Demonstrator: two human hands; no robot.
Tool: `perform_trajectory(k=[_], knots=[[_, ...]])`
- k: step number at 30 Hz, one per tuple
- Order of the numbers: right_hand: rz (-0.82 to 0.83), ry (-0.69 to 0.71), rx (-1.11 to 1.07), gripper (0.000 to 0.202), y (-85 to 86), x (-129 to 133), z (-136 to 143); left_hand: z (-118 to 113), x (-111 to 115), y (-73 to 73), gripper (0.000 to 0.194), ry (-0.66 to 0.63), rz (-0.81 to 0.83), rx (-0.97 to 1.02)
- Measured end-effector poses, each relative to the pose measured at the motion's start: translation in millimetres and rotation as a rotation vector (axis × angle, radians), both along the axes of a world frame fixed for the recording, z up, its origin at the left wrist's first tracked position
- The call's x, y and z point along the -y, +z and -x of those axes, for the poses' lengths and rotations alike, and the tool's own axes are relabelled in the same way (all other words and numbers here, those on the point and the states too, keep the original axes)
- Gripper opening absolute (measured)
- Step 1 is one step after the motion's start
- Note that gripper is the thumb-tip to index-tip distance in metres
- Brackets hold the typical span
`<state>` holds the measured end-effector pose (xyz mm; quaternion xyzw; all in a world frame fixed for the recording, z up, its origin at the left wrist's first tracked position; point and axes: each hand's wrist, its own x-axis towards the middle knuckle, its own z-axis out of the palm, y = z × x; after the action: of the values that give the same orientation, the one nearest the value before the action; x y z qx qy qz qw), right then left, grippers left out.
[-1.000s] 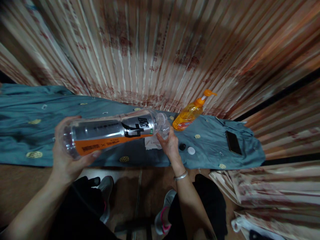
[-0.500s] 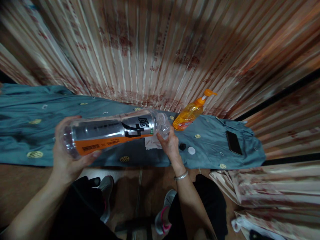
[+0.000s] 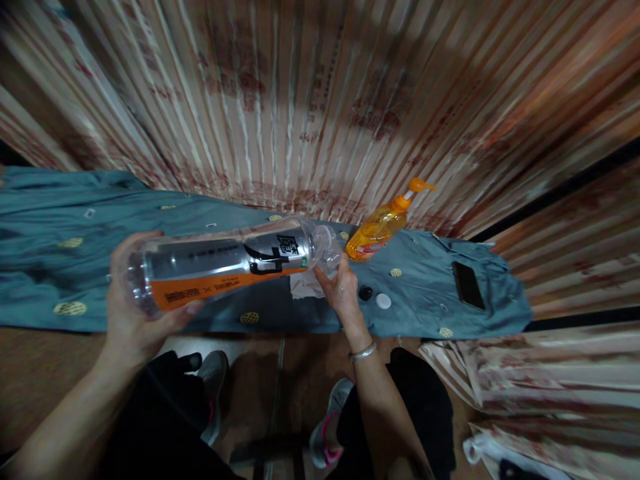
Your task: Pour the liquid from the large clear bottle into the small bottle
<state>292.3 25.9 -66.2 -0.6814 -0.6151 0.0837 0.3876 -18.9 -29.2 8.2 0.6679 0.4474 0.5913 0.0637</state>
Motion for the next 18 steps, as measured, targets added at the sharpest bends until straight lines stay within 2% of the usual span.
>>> perform_trajectory(k=[18], knots=[[-0.004, 0.003, 0.000, 0.057, 0.1, 0.3, -0.6, 1.1, -0.7, -0.7, 0.092, -0.014, 0.017, 0.017]])
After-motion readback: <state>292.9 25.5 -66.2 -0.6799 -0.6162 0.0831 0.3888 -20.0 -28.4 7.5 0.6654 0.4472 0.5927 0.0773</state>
